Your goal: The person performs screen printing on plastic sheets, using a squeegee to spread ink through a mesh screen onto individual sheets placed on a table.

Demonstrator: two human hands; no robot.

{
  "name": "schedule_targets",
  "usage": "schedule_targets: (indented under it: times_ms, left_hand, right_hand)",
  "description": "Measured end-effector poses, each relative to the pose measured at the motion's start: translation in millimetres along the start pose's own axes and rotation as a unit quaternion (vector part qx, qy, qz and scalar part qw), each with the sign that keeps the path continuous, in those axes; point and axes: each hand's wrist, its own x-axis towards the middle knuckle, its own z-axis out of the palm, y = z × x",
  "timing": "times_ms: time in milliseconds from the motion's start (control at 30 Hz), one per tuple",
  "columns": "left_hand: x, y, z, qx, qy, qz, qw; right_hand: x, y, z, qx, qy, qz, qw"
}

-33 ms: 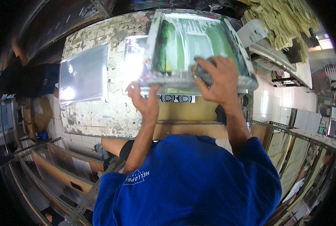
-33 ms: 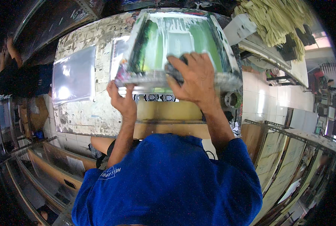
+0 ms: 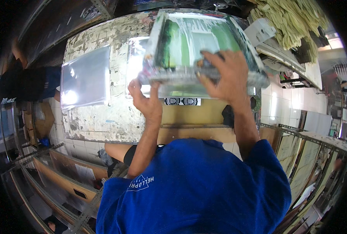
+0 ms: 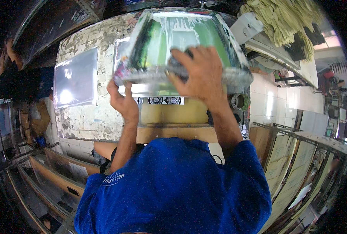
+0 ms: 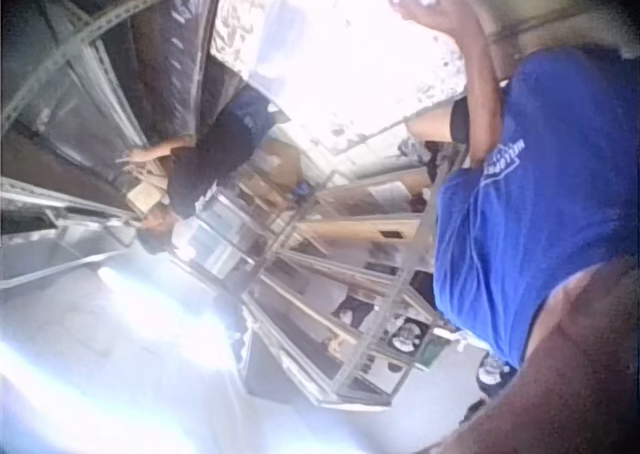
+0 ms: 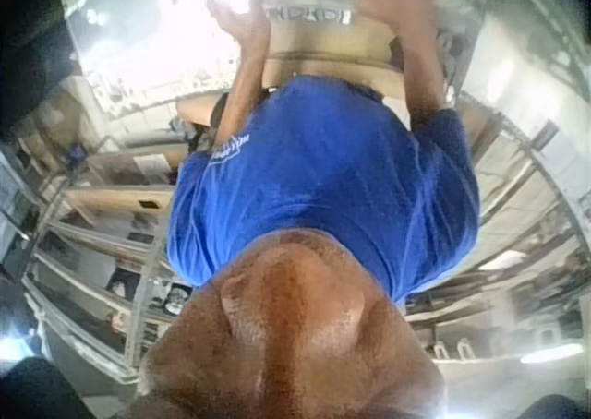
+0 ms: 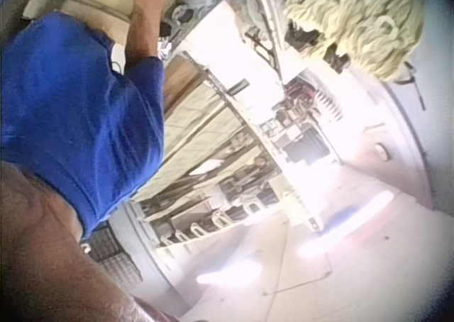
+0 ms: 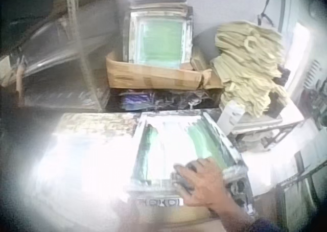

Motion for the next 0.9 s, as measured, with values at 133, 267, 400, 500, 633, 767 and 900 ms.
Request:
schedule_targets:
  times_ms: [133, 267, 400, 500, 633, 767, 900]
  left_hand:
    - [40.1, 10.3, -4.0, -0.039, -0.035, 0.008, 0.999]
    - [3.0, -77.8, -21.1, 0.436, 0.004, -0.040, 0.899]
    - [-29.0, -125.9, -21.2, 0.498, -0.025, -0.040, 0.866]
    - [-32.5, -134.5, -20.5, 0.458, 0.014, 0.031, 0.889]
    - [-22.0, -112.4, -5.8, 0.418, 0.029, 0.049, 0.907]
    - [18.4, -52.8, 6.0, 0.265, 0.052, 0.037, 0.962]
    - [53.8, -34.3, -6.6, 0.169, 0.071, 0.054, 0.981]
  right_hand:
    - [60.5, 33.7, -15.2, -0.043, 0.099, -0.058, 0.993]
    - [105.1, 28.2, -40.6, -0.030, 0.075, -0.021, 0.996]
    - [133.9, 42.4, -53.5, 0.057, 0.069, 0.003, 0.996]
    - [144.4, 42.6, -51.1, 0.031, 0.095, -0.017, 0.995]
    - [147.5, 47.7, -50.0, 0.027, 0.071, 0.004, 0.997]
    - [147.2, 46.6, -51.0, -0.004, 0.077, 0.004, 0.997]
    - [148.3, 47.8, -51.9, 0.002, 0.071, 0.010, 0.997]
